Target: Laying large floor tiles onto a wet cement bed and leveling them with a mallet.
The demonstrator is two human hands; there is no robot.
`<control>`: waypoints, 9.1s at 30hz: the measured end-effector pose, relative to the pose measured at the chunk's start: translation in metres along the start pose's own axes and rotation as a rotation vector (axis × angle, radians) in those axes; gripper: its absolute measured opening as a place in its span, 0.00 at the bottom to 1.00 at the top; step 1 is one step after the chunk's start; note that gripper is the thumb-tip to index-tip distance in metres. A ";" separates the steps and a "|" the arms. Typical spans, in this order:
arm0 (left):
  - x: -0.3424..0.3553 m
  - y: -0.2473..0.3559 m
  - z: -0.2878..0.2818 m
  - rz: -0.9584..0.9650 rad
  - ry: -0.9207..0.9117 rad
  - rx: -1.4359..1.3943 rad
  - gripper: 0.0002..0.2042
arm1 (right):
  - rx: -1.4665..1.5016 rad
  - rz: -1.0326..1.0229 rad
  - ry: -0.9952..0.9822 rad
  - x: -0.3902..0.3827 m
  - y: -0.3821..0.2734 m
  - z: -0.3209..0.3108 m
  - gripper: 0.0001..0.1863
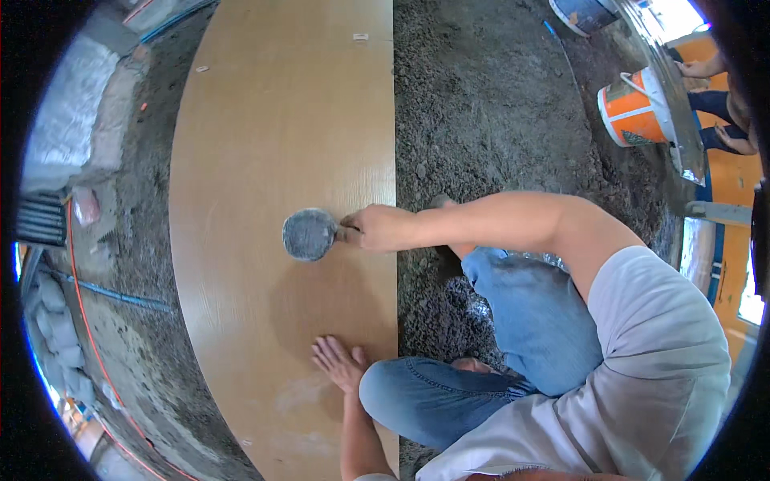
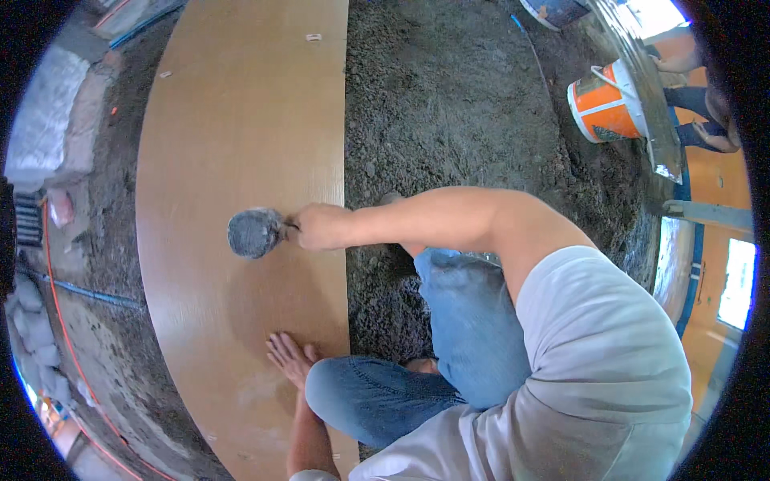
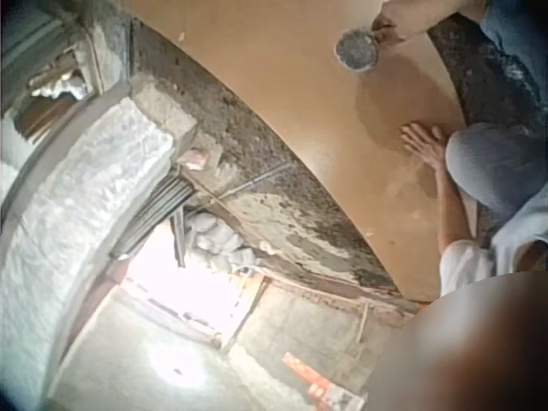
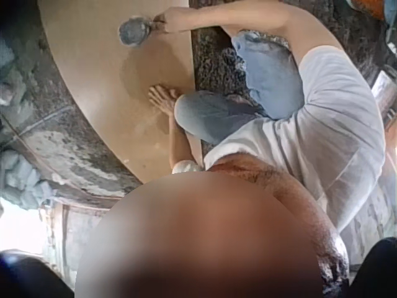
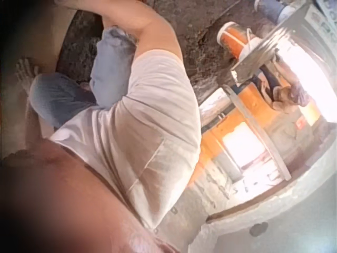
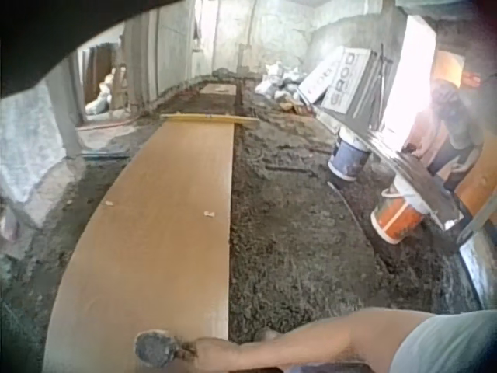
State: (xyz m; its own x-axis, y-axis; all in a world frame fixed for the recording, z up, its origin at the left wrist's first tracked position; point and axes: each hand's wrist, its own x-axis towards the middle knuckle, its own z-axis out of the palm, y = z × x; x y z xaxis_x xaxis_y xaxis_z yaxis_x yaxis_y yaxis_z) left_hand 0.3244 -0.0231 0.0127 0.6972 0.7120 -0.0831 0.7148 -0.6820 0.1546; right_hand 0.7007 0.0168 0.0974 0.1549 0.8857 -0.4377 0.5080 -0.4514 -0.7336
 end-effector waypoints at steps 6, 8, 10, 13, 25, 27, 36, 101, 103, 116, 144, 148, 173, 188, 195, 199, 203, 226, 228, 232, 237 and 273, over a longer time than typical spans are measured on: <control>0.225 -0.047 -0.042 -0.033 0.026 0.104 0.33 | -0.028 0.007 -0.193 0.036 0.011 -0.011 0.20; 0.300 -0.061 -0.043 0.006 0.020 0.122 0.33 | -0.023 -0.002 -0.253 0.042 0.008 -0.031 0.21; 0.378 -0.040 -0.043 0.050 0.008 0.130 0.33 | -0.036 -0.018 -0.332 0.050 0.015 -0.035 0.22; 0.488 0.024 -0.047 0.214 -0.040 0.095 0.33 | 0.007 -0.020 -0.393 0.060 0.015 -0.046 0.22; 0.682 0.117 -0.023 0.451 0.160 0.058 0.34 | 0.112 -0.031 -0.708 0.118 0.010 -0.093 0.18; 0.685 0.103 -0.024 0.432 0.098 0.004 0.36 | 0.139 -0.042 -0.680 0.121 0.002 -0.098 0.19; 0.733 -0.087 -0.045 -0.148 0.240 0.174 0.41 | 0.104 0.038 -0.627 0.151 -0.006 -0.107 0.19; 0.672 0.120 -0.019 0.490 0.149 0.238 0.36 | 0.186 -0.159 -0.420 0.147 -0.014 -0.058 0.19; 0.647 0.167 -0.024 0.437 0.010 0.296 0.37 | 0.189 -0.154 -0.382 0.144 -0.003 -0.058 0.17; 0.601 0.303 0.006 0.828 0.005 -0.232 0.37 | 0.358 -0.242 -0.245 0.148 0.001 -0.028 0.18; 0.660 0.131 -0.015 0.444 0.117 0.210 0.33 | 0.989 -0.497 0.807 0.003 0.108 -0.315 0.08; 0.662 0.142 -0.020 0.414 0.069 0.183 0.33 | 1.224 -0.548 1.037 -0.010 0.146 -0.328 0.08; 0.662 0.139 -0.019 0.431 0.098 0.207 0.33 | 1.403 -0.222 1.086 0.000 0.259 -0.288 0.13; 0.662 0.138 -0.017 0.413 0.111 0.209 0.33 | 1.632 -0.149 1.097 0.045 0.258 -0.268 0.10; 0.662 0.137 -0.019 0.424 0.127 0.197 0.32 | 1.469 -0.127 1.046 -0.009 0.267 -0.278 0.08; 0.663 0.140 -0.017 0.412 0.105 0.206 0.32 | 1.529 -0.129 0.973 0.012 0.249 -0.257 0.04; 0.662 0.133 -0.014 0.407 0.122 0.239 0.33 | 1.573 -0.039 1.005 0.016 0.254 -0.257 0.07; 0.661 0.133 -0.017 0.406 0.116 0.181 0.31 | 1.502 -0.116 0.990 0.022 0.254 -0.277 0.06; 0.663 0.137 -0.018 0.411 0.118 0.180 0.31 | 1.509 -0.149 1.009 0.020 0.263 -0.281 0.06; 0.662 0.139 -0.015 0.407 0.102 0.193 0.30 | 1.556 -0.145 1.039 0.042 0.262 -0.273 0.05; 0.663 0.134 -0.016 0.406 0.123 0.212 0.30 | 1.488 -0.125 1.072 0.022 0.268 -0.284 0.07; 0.665 0.136 -0.014 0.400 0.142 0.211 0.30 | 1.474 -0.129 0.991 -0.022 0.267 -0.280 0.05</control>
State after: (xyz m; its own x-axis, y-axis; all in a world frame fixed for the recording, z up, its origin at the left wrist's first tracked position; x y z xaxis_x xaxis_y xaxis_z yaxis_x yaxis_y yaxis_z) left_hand 0.8842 0.3596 -0.0076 0.9163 0.3924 0.0797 0.3973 -0.9159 -0.0579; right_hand 1.0703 -0.0927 0.0564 0.8651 0.3965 -0.3071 -0.4634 0.3979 -0.7918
